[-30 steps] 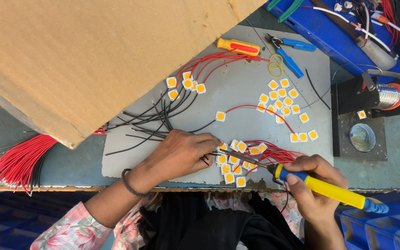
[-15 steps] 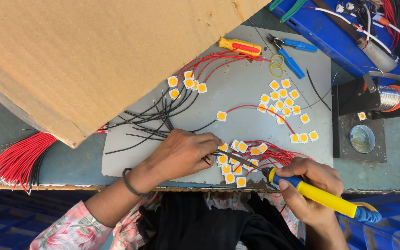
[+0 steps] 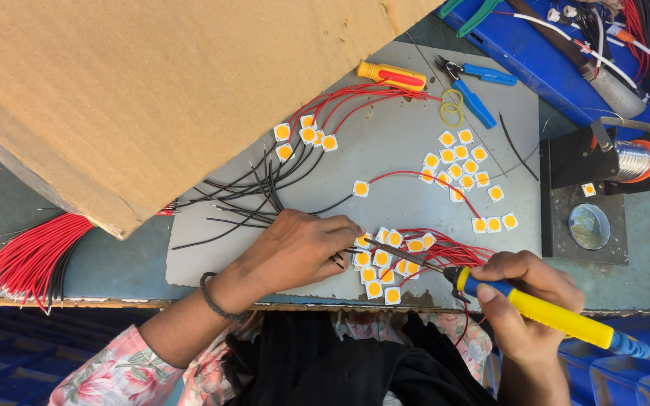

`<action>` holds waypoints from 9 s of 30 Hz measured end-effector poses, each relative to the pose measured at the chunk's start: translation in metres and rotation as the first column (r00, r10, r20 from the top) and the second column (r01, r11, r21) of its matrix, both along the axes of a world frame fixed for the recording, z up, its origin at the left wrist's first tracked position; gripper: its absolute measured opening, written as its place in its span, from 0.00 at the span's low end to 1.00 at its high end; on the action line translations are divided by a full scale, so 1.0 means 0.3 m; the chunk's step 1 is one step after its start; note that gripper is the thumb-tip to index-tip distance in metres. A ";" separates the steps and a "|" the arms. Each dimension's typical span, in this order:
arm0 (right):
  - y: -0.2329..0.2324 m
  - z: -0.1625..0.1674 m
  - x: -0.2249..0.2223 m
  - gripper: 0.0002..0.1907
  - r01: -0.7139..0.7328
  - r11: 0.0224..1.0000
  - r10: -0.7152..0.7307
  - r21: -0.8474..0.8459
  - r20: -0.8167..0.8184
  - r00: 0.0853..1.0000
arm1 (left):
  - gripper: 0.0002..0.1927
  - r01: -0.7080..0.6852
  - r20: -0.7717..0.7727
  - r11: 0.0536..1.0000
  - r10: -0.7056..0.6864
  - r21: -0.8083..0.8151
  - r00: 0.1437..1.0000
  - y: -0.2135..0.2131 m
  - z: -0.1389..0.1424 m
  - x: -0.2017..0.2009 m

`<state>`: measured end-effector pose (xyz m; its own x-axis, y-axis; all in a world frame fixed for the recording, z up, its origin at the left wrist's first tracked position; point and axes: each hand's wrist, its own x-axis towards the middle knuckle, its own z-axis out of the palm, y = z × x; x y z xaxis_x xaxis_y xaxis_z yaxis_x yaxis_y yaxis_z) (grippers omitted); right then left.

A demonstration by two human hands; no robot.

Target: The person solders red and black wires to small square LED modules on a workbench. They repeatedly apply solder with a soldering iron to attach wires to each LED, then move the completed units aside.

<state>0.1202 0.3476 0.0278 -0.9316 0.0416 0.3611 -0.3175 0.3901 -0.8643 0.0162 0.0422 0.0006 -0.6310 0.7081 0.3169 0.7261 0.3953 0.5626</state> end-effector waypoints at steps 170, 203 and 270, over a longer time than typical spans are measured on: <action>-0.039 0.061 -0.095 0.09 -0.126 0.990 0.114 0.055 0.183 0.977 | 0.11 -0.027 -0.041 0.999 0.029 0.029 0.999 -0.005 0.007 0.003; -0.025 0.044 -0.063 0.10 -0.012 0.999 0.016 -0.035 0.098 0.995 | 0.08 -0.079 -0.071 0.993 0.085 0.087 0.994 -0.036 -0.033 0.002; -0.034 0.059 -0.086 0.08 -0.083 0.995 0.073 0.052 0.185 0.980 | 0.11 -0.039 0.049 0.998 0.036 0.049 0.998 -0.006 -0.015 -0.029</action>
